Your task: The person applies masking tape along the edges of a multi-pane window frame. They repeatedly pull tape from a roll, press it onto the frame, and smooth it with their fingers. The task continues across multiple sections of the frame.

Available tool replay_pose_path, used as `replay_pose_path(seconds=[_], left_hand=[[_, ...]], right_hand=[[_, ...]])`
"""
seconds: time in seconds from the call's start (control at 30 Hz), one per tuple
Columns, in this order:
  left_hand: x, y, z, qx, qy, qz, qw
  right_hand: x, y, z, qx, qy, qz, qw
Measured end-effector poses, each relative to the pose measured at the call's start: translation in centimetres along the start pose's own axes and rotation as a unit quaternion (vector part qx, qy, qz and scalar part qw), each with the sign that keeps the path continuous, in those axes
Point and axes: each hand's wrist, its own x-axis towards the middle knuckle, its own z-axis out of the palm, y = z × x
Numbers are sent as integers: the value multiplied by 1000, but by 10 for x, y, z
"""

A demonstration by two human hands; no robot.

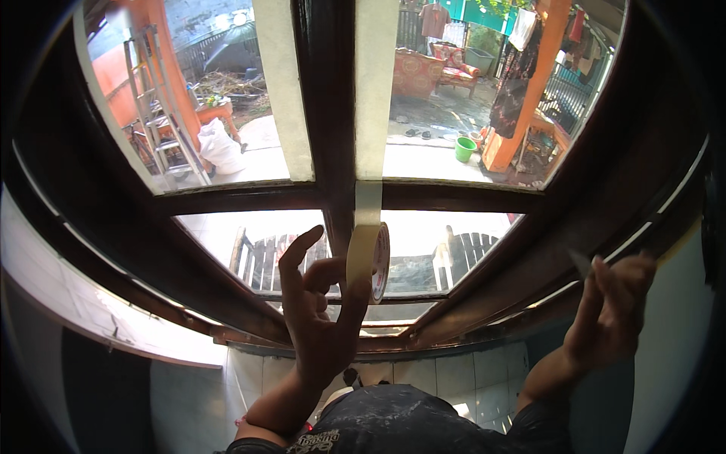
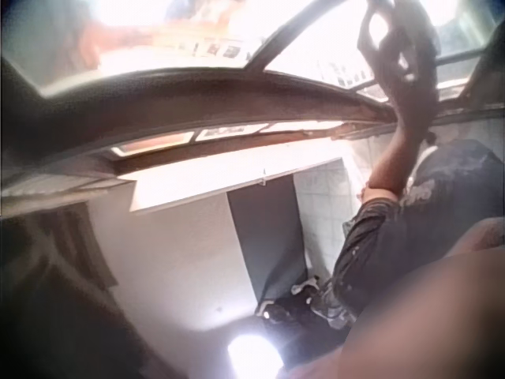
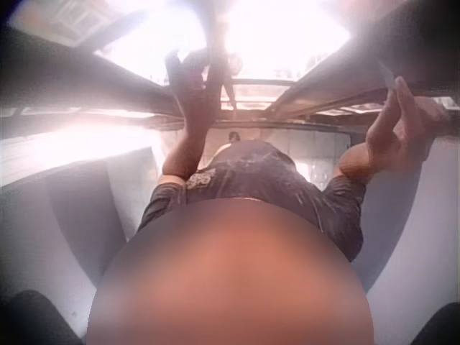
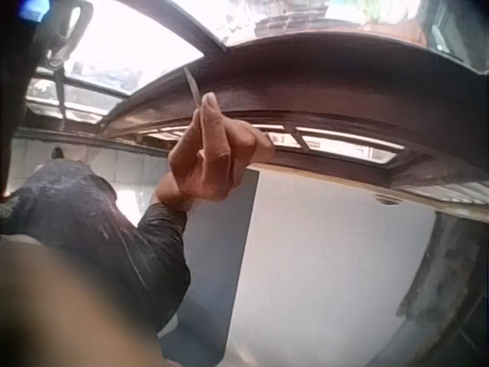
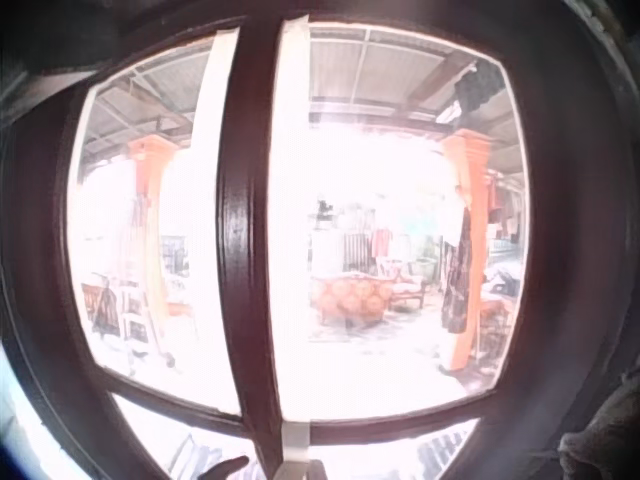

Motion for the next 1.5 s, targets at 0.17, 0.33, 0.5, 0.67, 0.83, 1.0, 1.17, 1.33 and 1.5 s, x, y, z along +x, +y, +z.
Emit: replay_pose_path(seconds=[0.17,0.33,0.5,0.67,0.83,1.0,1.17,1.33,1.5], left_hand=[[14,35,4,-84,-1,-53,995],[50,134,4,68,-20,37,997],[-4,136,-14,95,-6,60,994],[-45,97,-14,103,-24,-20,994],[-76,86,-28,172,-14,-66,983],[-99,73,-39,177,6,-110,978],[-101,49,-56,216,-127,-63,966],[-104,38,-57,146,-136,-149,969],[-91,25,-82,119,-219,-133,959]], right_hand=[[-99,-1,3,86,31,174,981],[-148,-22,17,163,45,251,953],[-152,-54,37,345,-38,223,911],[-185,-82,67,428,-29,389,815],[-190,-77,76,375,-31,433,819],[-166,-50,70,177,-2,375,910],[-127,-32,38,-25,29,264,964],[-62,-24,17,-152,-13,169,974],[-35,-6,22,-186,-50,159,968]])
